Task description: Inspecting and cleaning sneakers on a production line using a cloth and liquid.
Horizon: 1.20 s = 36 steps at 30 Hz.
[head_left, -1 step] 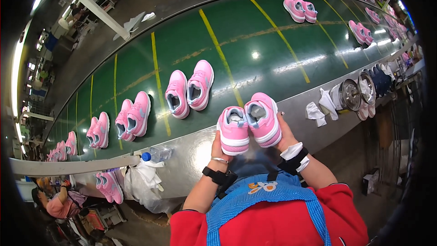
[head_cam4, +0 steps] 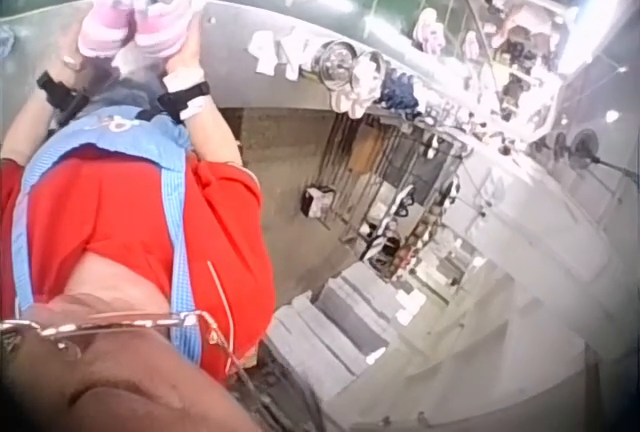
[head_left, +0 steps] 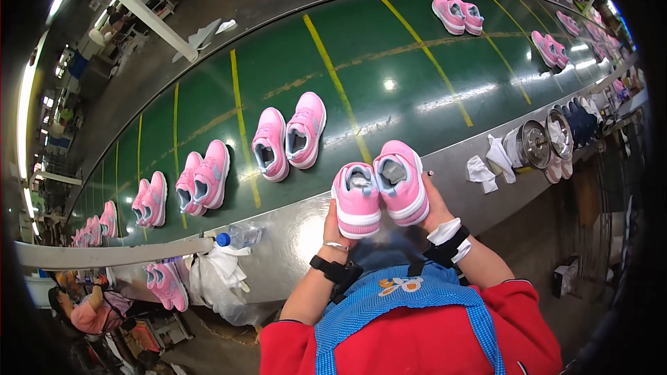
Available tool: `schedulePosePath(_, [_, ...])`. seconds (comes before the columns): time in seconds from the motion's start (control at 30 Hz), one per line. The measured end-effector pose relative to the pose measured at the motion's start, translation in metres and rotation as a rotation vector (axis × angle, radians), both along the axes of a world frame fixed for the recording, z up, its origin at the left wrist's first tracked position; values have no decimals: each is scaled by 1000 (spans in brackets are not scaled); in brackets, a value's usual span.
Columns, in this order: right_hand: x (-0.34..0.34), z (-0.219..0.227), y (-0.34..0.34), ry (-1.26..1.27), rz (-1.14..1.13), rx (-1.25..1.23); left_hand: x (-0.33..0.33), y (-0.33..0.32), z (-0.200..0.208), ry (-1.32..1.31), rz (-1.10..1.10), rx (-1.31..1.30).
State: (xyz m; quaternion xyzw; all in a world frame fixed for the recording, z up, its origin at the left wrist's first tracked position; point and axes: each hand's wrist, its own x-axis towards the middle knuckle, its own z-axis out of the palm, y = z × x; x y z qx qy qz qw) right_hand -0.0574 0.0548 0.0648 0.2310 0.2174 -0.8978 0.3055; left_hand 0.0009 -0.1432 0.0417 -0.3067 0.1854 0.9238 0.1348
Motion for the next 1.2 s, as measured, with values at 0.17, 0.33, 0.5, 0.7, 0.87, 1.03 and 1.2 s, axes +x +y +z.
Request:
schedulePosePath(0.17, [19,-29,19,58,117,135,15,5,12,161,8,-201])
schedulePosePath(0.33, [41,-58,30,-16,65,145,26,4,4,217,-102,-440])
schedulePosePath(0.5, [49,-74,24,-64,9,169,26,9,7,234,-125,-530])
schedulePosePath(0.7, [40,-58,17,88,17,370,22,-3,-31,188,-198,-450])
schedulePosePath(0.87, [56,-40,41,783,228,1673,30,4,-47,69,-155,-573])
schedulePosePath(1.03, [84,24,14,1451,664,1612,44,11,-76,271,-180,-1075])
schedulePosePath(1.2, [65,10,-5,1599,1085,1803,34,19,-59,343,-291,-1292])
